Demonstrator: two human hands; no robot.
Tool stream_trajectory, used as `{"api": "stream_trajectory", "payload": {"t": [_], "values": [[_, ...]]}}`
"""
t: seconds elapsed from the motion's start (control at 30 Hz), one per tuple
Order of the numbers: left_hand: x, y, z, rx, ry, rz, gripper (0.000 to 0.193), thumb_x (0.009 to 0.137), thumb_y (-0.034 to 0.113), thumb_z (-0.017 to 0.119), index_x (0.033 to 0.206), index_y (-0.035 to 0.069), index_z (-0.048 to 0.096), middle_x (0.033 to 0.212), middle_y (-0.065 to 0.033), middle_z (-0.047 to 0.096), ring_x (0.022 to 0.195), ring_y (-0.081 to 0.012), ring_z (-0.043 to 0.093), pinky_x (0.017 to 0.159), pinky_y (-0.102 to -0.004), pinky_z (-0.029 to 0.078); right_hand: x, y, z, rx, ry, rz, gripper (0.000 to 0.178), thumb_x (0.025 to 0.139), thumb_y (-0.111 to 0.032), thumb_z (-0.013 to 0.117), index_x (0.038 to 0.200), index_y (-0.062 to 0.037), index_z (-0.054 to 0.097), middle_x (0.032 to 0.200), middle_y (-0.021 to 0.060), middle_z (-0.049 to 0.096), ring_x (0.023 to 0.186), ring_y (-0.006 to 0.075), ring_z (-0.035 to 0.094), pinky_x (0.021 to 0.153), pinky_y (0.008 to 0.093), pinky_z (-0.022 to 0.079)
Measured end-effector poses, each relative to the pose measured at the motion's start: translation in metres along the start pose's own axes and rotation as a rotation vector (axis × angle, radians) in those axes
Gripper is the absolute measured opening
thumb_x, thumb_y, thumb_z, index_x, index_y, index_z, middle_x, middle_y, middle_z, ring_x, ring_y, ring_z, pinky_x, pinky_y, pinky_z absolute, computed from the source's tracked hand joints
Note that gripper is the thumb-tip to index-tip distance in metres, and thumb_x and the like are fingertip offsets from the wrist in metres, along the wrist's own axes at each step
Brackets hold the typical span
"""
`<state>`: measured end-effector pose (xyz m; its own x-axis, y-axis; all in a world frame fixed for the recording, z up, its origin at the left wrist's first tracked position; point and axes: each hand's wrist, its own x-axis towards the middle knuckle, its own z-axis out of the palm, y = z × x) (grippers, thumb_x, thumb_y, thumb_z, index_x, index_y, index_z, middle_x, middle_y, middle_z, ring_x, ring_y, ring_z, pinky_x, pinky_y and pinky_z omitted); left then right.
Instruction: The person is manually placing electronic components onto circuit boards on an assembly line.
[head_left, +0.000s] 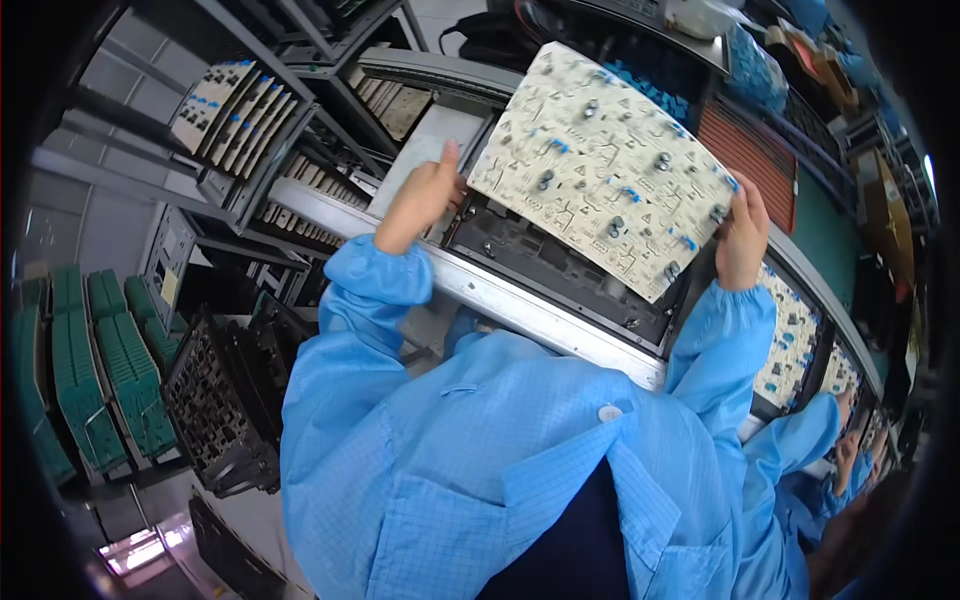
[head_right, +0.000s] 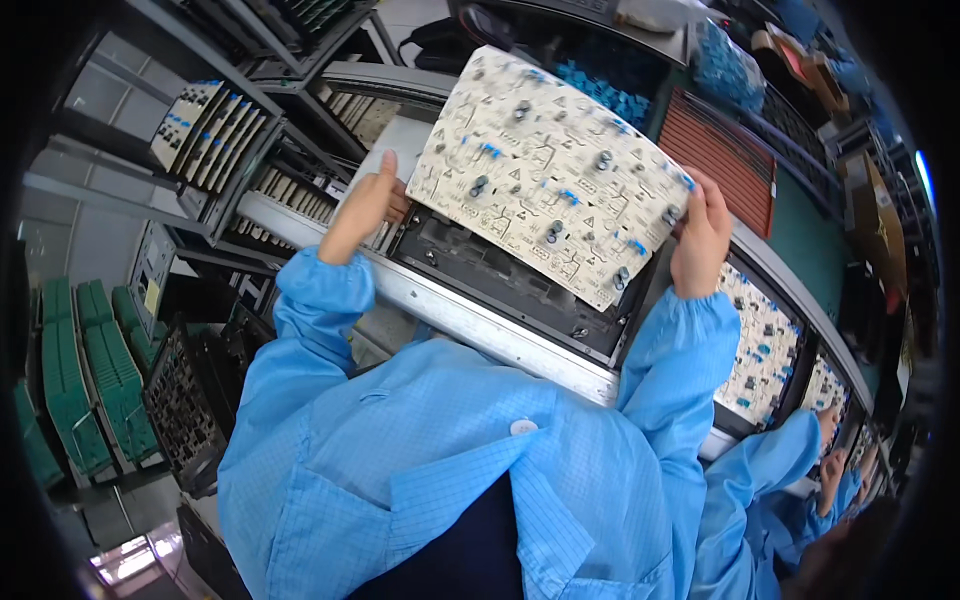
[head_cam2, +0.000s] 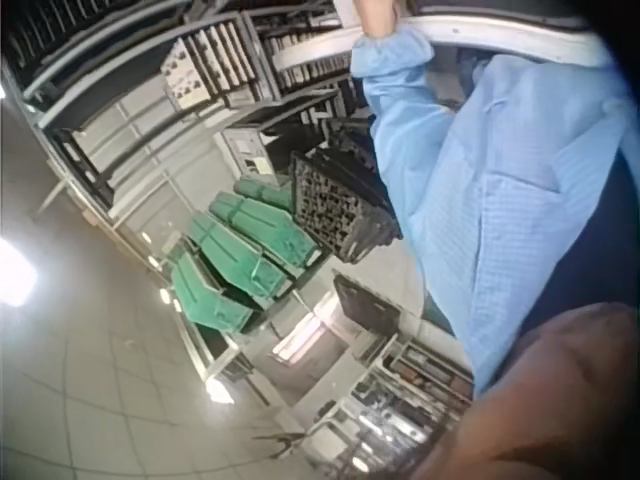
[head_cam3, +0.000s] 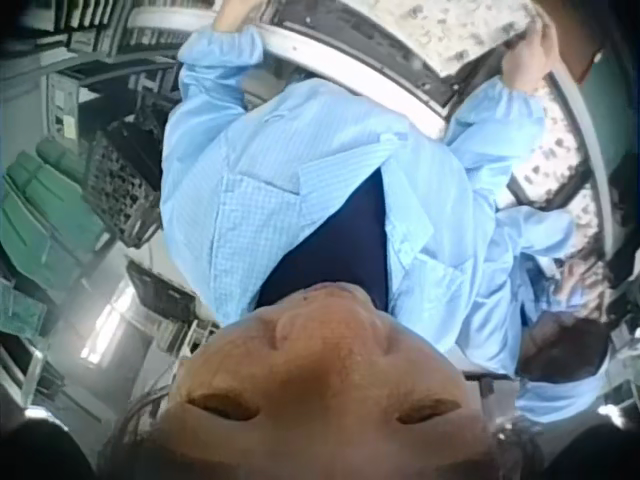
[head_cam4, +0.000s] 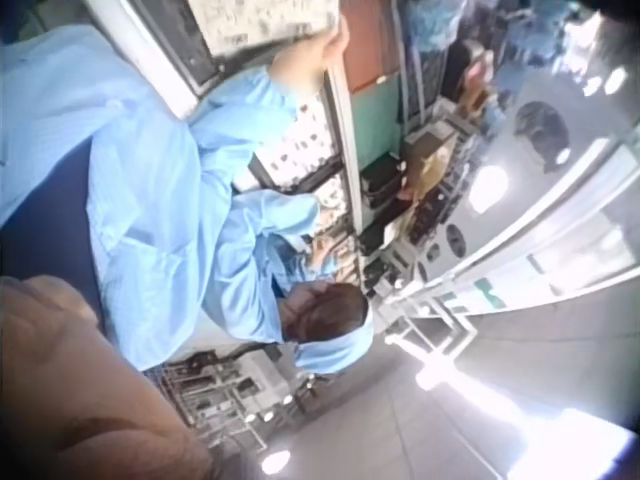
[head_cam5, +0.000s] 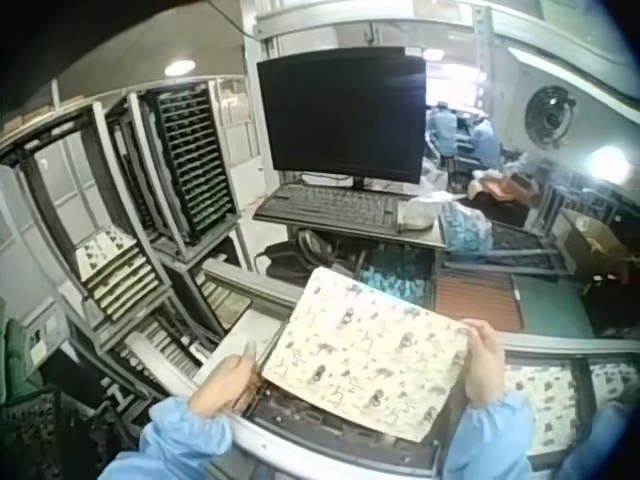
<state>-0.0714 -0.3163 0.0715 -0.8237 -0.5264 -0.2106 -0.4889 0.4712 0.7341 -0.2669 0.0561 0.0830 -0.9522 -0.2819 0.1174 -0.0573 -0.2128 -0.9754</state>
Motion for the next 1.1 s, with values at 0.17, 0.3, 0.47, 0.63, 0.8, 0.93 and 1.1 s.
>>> {"api": "stream_trajectory", "payload": {"t": [0.17, 0.3, 0.47, 0.63, 0.8, 0.93, 1.1], "values": [[0.034, 0.019, -0.009, -0.326, -0.006, 0.288, 0.067, 0.099, 0.056, 0.029, 0.129, 0.002, 0.054, 0.112, -0.0156, 0.065, 0.100, -0.0230, 0.061, 0.086, -0.0315, 0.048, 0.008, 0.018, -0.006, -0.048, -0.028, -0.026, 0.024, 0.100, -0.014, 0.046, 0.116, -0.0008, 0.060, 0.100, 0.0005, 0.064, 0.088, 0.0056, 0.055, 0.078, 0.0199, 0.042], [0.057, 0.052, 0.003, -0.425, -0.201, 0.510, 0.051, 0.102, 0.043, 0.037, 0.135, 0.006, 0.049, 0.115, -0.0093, 0.063, 0.097, -0.0149, 0.057, 0.082, -0.0277, 0.046, 0.013, 0.033, -0.009, -0.096, 0.005, 0.004, 0.022, 0.100, -0.011, 0.044, 0.110, -0.0006, 0.061, 0.100, 0.0030, 0.065, 0.091, 0.0085, 0.056, 0.083, 0.0233, 0.043], [0.088, 0.057, 0.024, -0.485, -0.353, 0.521, 0.035, 0.100, 0.017, 0.049, 0.132, 0.004, 0.051, 0.097, 0.0021, 0.062, 0.088, -0.0049, 0.055, 0.074, -0.0195, 0.044, 0.009, 0.026, -0.007, -0.219, 0.026, 0.016, 0.024, 0.100, -0.015, 0.047, 0.113, -0.0009, 0.061, 0.101, 0.0025, 0.064, 0.092, 0.0096, 0.056, 0.084, 0.0228, 0.042], [0.094, 0.052, 0.027, -0.470, -0.270, 0.564, 0.042, 0.088, -0.001, 0.060, 0.130, 0.003, 0.052, 0.089, -0.0020, 0.064, 0.083, -0.0079, 0.060, 0.075, -0.0221, 0.049, 0.015, 0.032, -0.002, -0.269, 0.026, -0.030, 0.025, 0.099, -0.013, 0.046, 0.114, 0.0000, 0.061, 0.101, 0.0051, 0.065, 0.096, 0.0115, 0.058, 0.085, 0.0242, 0.045], [0.090, 0.051, 0.019, -0.527, -0.344, 0.452, 0.042, 0.088, -0.003, 0.058, 0.129, 0.000, 0.051, 0.089, -0.0007, 0.062, 0.085, -0.0068, 0.058, 0.078, -0.0202, 0.046, 0.009, 0.024, 0.014, -0.213, 0.099, 0.028, 0.025, 0.099, -0.015, 0.047, 0.117, 0.0000, 0.057, 0.099, 0.0046, 0.064, 0.088, 0.0096, 0.057, 0.078, 0.0232, 0.046], [0.095, 0.046, 0.021, -0.502, -0.417, 0.464, 0.042, 0.088, -0.003, 0.058, 0.129, -0.001, 0.050, 0.088, -0.0005, 0.062, 0.085, -0.0066, 0.058, 0.079, -0.0199, 0.046, 0.006, 0.035, 0.007, -0.294, 0.143, 0.052, 0.023, 0.099, -0.014, 0.046, 0.114, -0.0005, 0.058, 0.099, 0.0044, 0.064, 0.089, 0.0088, 0.057, 0.079, 0.0225, 0.046], [0.087, 0.044, 0.031, -0.532, -0.361, 0.430, 0.043, 0.088, -0.003, 0.058, 0.130, -0.002, 0.049, 0.095, -0.0032, 0.066, 0.086, -0.0071, 0.059, 0.079, -0.0193, 0.045, -0.006, 0.032, 0.004, -0.300, 0.094, 0.068, 0.020, 0.099, -0.011, 0.047, 0.111, -0.0004, 0.059, 0.096, 0.0033, 0.064, 0.085, 0.0078, 0.057, 0.078, 0.0211, 0.046]]}}
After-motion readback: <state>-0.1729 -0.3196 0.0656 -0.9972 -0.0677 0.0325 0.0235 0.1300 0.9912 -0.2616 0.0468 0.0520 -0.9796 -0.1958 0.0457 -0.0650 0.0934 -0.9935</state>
